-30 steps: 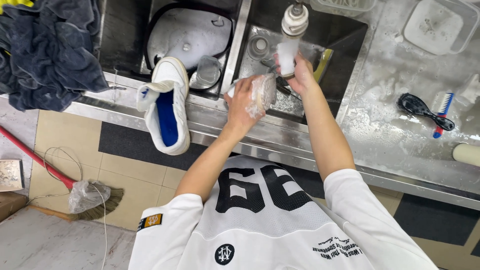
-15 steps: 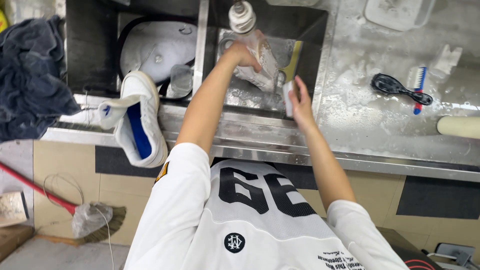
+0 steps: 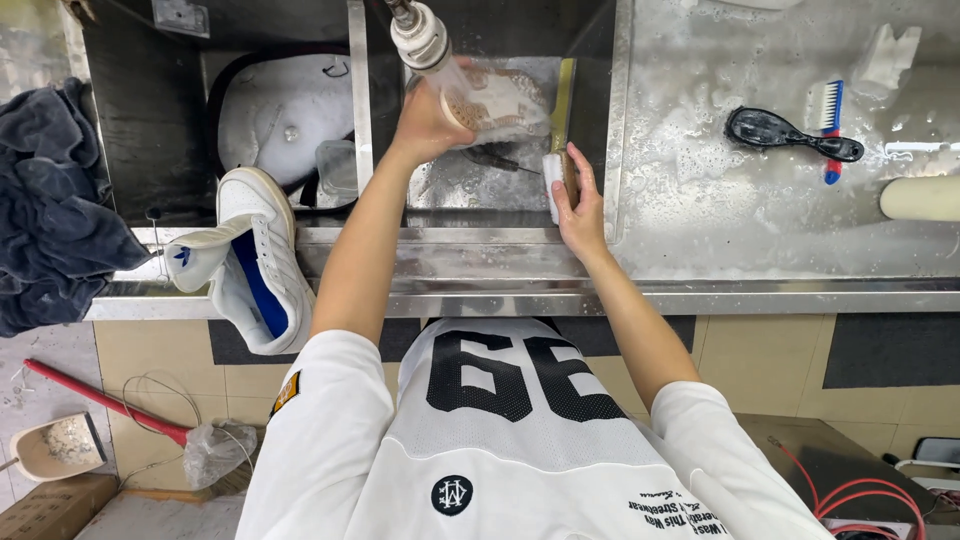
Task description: Cleaning the soles of sneakers by scraping dirt out of the tread and scrubbing with a brush and soap.
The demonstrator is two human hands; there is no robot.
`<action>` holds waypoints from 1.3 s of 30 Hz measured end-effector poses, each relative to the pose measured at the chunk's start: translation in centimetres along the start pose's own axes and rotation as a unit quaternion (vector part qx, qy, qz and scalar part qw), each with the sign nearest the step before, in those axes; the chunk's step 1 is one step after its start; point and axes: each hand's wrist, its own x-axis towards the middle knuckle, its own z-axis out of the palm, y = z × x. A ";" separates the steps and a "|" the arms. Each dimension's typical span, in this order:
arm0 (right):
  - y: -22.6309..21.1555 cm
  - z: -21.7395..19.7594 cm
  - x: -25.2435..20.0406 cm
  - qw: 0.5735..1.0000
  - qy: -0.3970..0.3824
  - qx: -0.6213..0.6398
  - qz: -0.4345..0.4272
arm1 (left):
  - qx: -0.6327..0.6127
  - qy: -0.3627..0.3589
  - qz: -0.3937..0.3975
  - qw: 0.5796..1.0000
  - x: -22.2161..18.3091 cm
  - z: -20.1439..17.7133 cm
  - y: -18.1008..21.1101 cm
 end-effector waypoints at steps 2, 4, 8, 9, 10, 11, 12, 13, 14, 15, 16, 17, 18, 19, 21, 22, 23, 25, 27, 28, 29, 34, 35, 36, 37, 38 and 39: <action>-0.1 0.2 -0.2 0.998 0.015 -0.054 -0.024 | -0.016 0.019 -0.018 1.000 -0.8 0.7 -0.7; 0.0 0.3 -0.3 0.998 0.014 -0.055 -0.028 | -0.027 0.031 -0.046 0.998 -0.9 1.4 -0.6; -0.2 0.3 -0.4 0.998 0.017 -0.042 -0.037 | -0.067 0.062 -0.119 0.989 -0.6 2.3 0.9; 0.0 0.3 -0.4 0.998 0.018 -0.043 -0.037 | -0.068 0.061 -0.119 0.989 -0.1 2.7 0.3; 0.2 0.3 -0.4 0.999 0.020 -0.036 -0.027 | -0.032 0.075 -0.161 0.984 0.5 3.1 -0.2; 0.4 0.3 -0.4 0.999 0.022 -0.028 -0.017 | 0.004 0.088 -0.202 0.975 1.1 3.5 -0.7; 0.2 0.2 -0.4 0.999 0.023 -0.029 -0.016 | 0.003 0.087 -0.202 0.976 1.2 3.3 -1.0; 0.0 0.3 -0.4 0.999 0.025 -0.025 -0.019 | 0.016 0.105 -0.194 0.975 1.2 3.1 -1.3; -0.1 0.4 -0.4 0.999 0.027 -0.022 -0.021 | 0.029 0.123 -0.186 0.974 1.1 2.9 -1.6; 0.0 0.4 -0.4 0.999 0.027 -0.021 -0.022 | 0.030 0.123 -0.186 0.974 0.4 2.3 -0.9; 0.0 0.3 -0.4 0.999 0.028 -0.027 -0.024 | 0.027 0.124 -0.161 0.979 -0.4 1.7 -0.2; 0.1 0.4 -0.4 0.999 0.029 -0.031 -0.027 | 0.026 0.125 -0.136 0.982 -1.3 1.0 0.4; 0.1 0.3 -0.4 0.999 0.029 -0.029 -0.026 | 0.029 0.125 -0.137 0.982 -2.3 0.8 0.1; 0.2 0.4 -0.4 0.999 0.028 -0.026 -0.030 | 0.015 0.128 -0.088 0.988 -3.4 0.3 -0.3; 0.0 0.5 -0.4 0.999 0.027 -0.021 -0.033 | 0.005 0.130 -0.041 0.991 -5.4 -0.4 -0.4; -0.1 0.5 -0.4 0.999 0.022 -0.028 -0.030 | -0.006 0.123 -0.049 0.991 -6.4 -0.8 -0.2; -0.3 0.3 -0.3 0.999 0.018 -0.038 -0.027 | -0.019 0.114 -0.055 0.992 -7.2 -0.9 0.2; -0.3 0.4 -0.4 0.999 0.019 -0.031 -0.024 | -0.048 0.122 -0.032 0.991 -9.8 -2.2 0.7; -0.4 0.3 -0.3 0.999 0.019 -0.025 -0.019 | -0.078 0.129 -0.010 0.989 -11.9 -2.9 1.3; -0.5 0.2 -0.2 0.999 0.023 -0.035 -0.030 | -0.102 0.145 0.009 0.984 -12.9 -3.0 1.6; -0.6 0.4 -0.2 0.998 0.024 -0.043 -0.042 | -0.125 0.162 0.026 0.979 -14.1 -3.3 1.9; -0.8 0.3 -0.1 0.999 0.025 -0.037 -0.026 | -0.143 0.233 0.050 0.961 -14.7 -1.5 1.4; -0.7 0.4 -0.4 0.999 0.023 -0.022 -0.013 | -0.147 0.259 0.045 0.954 -14.7 -1.0 1.3; -0.7 0.4 -0.4 0.999 0.024 -0.022 -0.012 | -0.147 0.257 0.045 0.954 -14.0 -0.8 1.5; -0.7 0.4 -0.3 0.999 0.023 -0.032 -0.021 | -0.118 0.267 0.000 0.956 -13.3 -0.6 1.8; -0.8 0.4 -0.3 0.998 0.021 -0.043 -0.030 | -0.088 0.276 -0.045 0.956 -12.6 -0.4 2.0; -0.7 0.3 -0.3 0.998 0.024 -0.044 -0.029 | -0.090 0.273 -0.044 0.957 -11.3 0.0 2.1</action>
